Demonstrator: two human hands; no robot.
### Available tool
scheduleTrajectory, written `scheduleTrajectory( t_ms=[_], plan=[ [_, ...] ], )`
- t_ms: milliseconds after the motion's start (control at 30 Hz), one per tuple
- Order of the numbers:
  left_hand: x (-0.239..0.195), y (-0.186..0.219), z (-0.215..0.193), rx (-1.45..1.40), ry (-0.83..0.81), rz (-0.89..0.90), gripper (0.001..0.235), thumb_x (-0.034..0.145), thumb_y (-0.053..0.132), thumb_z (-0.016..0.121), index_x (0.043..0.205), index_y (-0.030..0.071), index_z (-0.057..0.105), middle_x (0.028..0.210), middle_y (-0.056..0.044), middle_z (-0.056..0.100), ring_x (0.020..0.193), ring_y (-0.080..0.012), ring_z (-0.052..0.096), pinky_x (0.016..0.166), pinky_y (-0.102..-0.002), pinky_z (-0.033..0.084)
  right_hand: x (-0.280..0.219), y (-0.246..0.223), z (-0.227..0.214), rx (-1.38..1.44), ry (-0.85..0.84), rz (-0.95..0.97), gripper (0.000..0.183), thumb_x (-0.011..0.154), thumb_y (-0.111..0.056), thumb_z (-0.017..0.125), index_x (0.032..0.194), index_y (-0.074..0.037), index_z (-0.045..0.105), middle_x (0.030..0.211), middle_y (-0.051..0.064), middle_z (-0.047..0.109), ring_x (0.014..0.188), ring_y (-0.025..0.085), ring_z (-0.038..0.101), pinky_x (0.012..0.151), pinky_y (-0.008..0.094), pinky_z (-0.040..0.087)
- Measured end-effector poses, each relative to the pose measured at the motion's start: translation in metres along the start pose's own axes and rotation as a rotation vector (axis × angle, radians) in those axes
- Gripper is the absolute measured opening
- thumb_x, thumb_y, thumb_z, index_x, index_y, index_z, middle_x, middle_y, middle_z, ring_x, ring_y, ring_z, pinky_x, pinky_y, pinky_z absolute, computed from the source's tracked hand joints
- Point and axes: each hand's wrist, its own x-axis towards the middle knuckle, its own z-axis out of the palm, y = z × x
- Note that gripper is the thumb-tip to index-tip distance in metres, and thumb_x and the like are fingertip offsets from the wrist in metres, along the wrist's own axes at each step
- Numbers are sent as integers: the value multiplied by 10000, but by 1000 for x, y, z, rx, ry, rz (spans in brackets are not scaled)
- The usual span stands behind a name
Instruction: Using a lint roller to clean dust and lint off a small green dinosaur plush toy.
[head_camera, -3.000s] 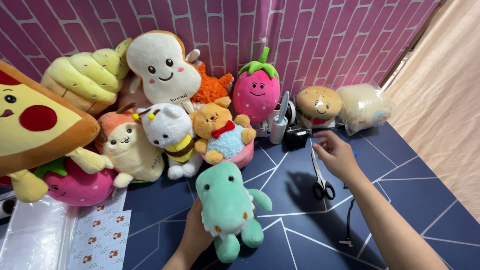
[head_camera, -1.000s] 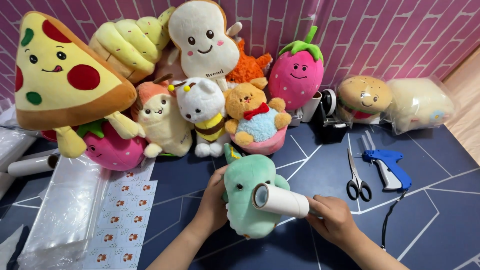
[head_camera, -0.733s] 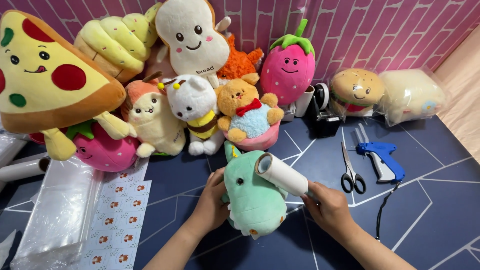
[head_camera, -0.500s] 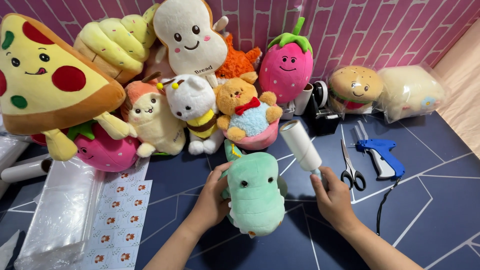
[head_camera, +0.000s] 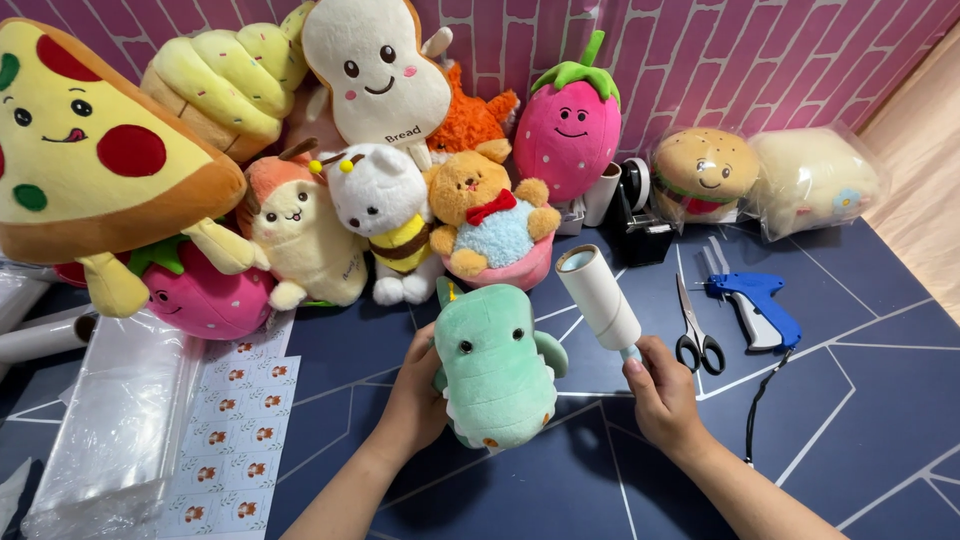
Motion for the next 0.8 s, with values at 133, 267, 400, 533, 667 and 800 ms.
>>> scheduleTrajectory(
  t_ms=[133,267,400,533,667,800],
  plan=[
    [-1,5,1,11,9,14,516,923,102,662,1424,179,568,1532,-112,437,1446,-356,421,1125,-550,424,-1,4,-1,-12,2,11,296,1017,-331,480,1054,-77,627,666,-35,511,578,99,439,570,268,386],
    [-4,16,1,124,64,-29,741,856,33,629,1549,182,414,1669,-126,261,1475,-393,321,1023,-484,500,-3,13,-2,-44,33,-40,314,1013,-341,490,1072,-71,638,681,-32,485,592,104,421,577,272,363],
    [-7,21,-10,456,137,16,825,729,39,628,1526,167,458,1649,-113,333,1170,-412,458,990,-553,451,-9,31,-10,-171,61,-313,294,973,-272,506,1076,-43,661,591,-19,433,444,108,357,471,284,302],
    [-3,18,-19,486,108,-6,805,741,35,593,1524,176,471,1637,-47,372,1092,-374,476,966,-505,473,10,-27,-4,-140,-120,-735,390,1024,-385,470,951,-40,637,593,43,456,446,222,414,459,356,316],
    [-1,5,-21,500,13,100,716,761,-10,588,1463,122,531,1625,-26,390,1014,-349,472,922,-452,466,6,-15,5,-384,-148,-654,281,1015,-330,501,1005,-78,627,636,28,425,461,229,370,454,373,288],
    [0,5,-19,431,-36,169,759,694,-93,544,1434,71,564,1618,-24,413,994,-329,466,896,-424,473,13,-7,2,-393,-58,-434,256,991,-260,591,1093,-49,696,598,12,488,478,174,463,475,313,367]
  ],
)
